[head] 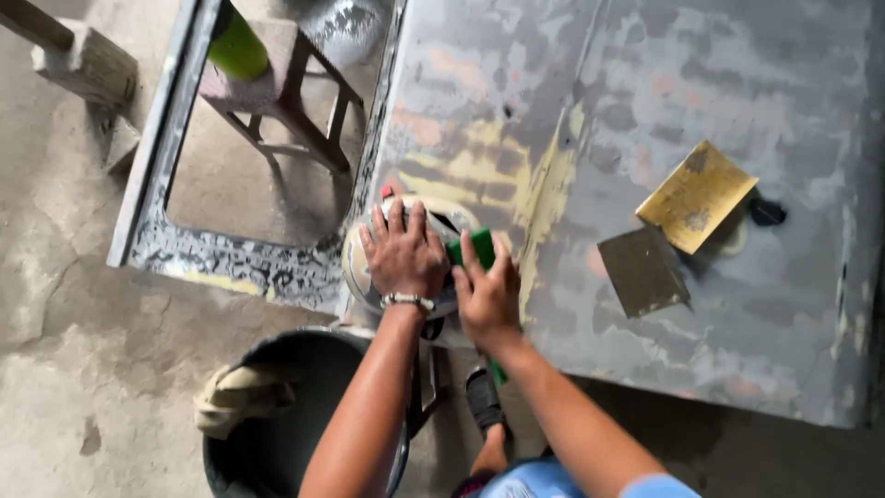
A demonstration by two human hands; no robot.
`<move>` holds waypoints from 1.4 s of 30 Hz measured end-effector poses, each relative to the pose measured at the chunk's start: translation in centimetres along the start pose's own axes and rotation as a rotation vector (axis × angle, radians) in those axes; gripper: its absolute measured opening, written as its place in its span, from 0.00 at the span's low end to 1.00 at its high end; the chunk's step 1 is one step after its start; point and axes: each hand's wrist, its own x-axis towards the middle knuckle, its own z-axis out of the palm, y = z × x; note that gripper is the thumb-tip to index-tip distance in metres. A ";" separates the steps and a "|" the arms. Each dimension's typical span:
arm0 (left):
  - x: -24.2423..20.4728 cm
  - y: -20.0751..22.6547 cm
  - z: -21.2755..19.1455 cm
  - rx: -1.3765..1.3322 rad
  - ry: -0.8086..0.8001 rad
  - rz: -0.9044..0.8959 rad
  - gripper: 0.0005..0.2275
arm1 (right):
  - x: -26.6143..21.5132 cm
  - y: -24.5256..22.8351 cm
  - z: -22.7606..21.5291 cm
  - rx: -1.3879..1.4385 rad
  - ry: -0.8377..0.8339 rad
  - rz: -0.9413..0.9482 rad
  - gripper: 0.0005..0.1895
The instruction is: The person sands the surface of a white helmet using a green sanding block. They hold the helmet with their left hand and rub the sanding block over its curved surface with their right hand, occasionally rotating the helmet to reach different areas.
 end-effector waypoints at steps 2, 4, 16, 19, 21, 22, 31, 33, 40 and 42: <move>0.7 0.1 -0.2 0.041 0.029 -0.013 0.20 | 2.1 1.4 1.4 0.055 -0.022 0.083 0.29; 1.2 0.4 -0.4 0.072 0.078 -0.018 0.20 | 4.1 4.4 3.6 0.104 -0.025 0.153 0.28; 0.1 0.7 -2.4 -0.133 0.220 0.114 0.07 | -2.1 10.7 -0.8 1.483 -0.134 0.802 0.33; -0.1 1.0 -3.2 -0.142 0.233 0.183 0.12 | -1.5 10.1 -2.6 1.796 -0.295 0.838 0.40; 0.3 1.0 -3.5 -0.131 0.168 0.205 0.15 | -0.5 8.9 -4.0 1.978 -0.337 0.844 0.41; 0.3 1.0 -3.5 -0.126 0.169 0.207 0.15 | -0.7 8.3 -4.5 1.983 -0.337 0.842 0.41; 0.9 -1.7 -4.7 -0.059 0.007 0.552 0.20 | -3.8 11.6 -0.4 1.812 -0.515 0.985 0.30; 0.8 -1.4 -4.2 0.003 -0.020 0.491 0.18 | -3.3 10.3 0.6 1.536 -0.409 1.006 0.32; -1.8 0.3 -4.1 0.006 0.017 0.313 0.13 | -2.4 3.0 -0.1 0.562 -0.280 0.562 0.36; -1.9 0.3 -4.0 0.025 0.137 0.385 0.14 | -1.4 3.0 0.7 0.002 -0.100 0.176 0.35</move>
